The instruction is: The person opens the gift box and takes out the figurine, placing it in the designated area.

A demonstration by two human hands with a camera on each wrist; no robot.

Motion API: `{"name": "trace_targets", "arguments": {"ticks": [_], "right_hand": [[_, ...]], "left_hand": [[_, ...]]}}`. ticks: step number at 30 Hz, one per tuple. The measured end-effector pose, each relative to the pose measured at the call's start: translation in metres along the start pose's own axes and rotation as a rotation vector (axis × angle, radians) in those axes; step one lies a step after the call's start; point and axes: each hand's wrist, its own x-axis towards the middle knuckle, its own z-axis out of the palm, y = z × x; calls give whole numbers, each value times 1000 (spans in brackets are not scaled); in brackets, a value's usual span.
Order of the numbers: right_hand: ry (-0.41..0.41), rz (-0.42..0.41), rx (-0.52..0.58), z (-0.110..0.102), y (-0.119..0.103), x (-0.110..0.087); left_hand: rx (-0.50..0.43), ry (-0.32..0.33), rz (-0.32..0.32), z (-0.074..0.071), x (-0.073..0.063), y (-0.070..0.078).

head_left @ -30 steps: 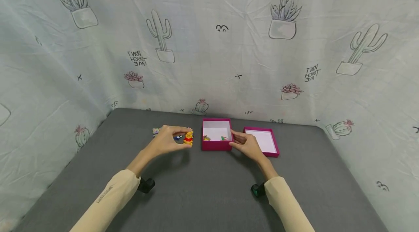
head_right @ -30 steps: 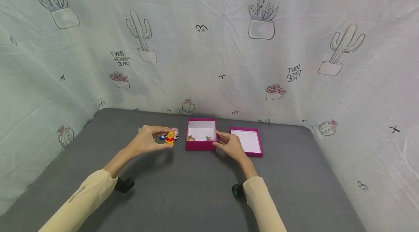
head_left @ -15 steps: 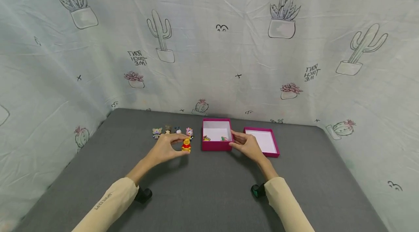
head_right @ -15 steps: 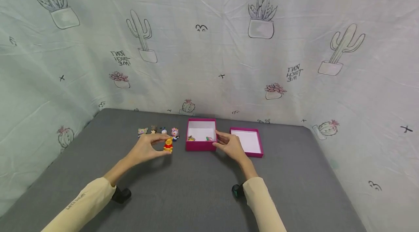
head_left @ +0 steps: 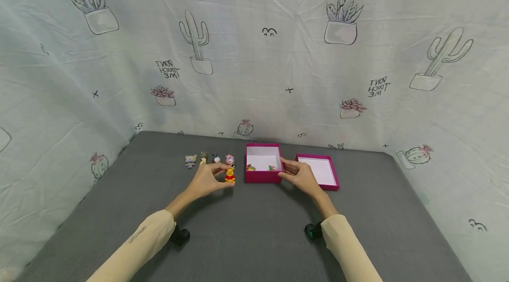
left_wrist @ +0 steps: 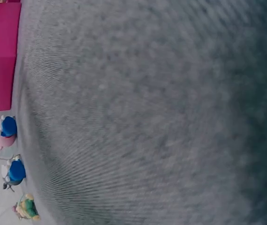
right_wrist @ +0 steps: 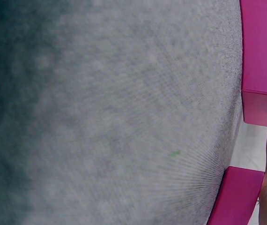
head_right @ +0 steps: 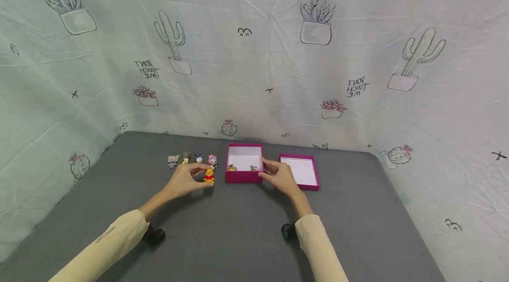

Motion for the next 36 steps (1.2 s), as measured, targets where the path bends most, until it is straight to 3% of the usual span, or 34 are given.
{"name": "trace_targets", "arguments": {"ticks": [9, 14, 20, 31, 36], "right_hand": [[-2, 0, -5, 1, 0, 1], [-1, -1, -4, 1, -3, 1], [1, 11, -7, 1, -5, 1], [-5, -17, -3, 1, -4, -1], [3, -9, 1, 1, -3, -1]], "left_hand": [[51, -17, 12, 9, 2, -7], [62, -28, -14, 11, 3, -11], [44, -66, -68, 11, 3, -12], [134, -108, -217, 9, 6, -3], [191, -139, -231, 9, 8, 2]]}}
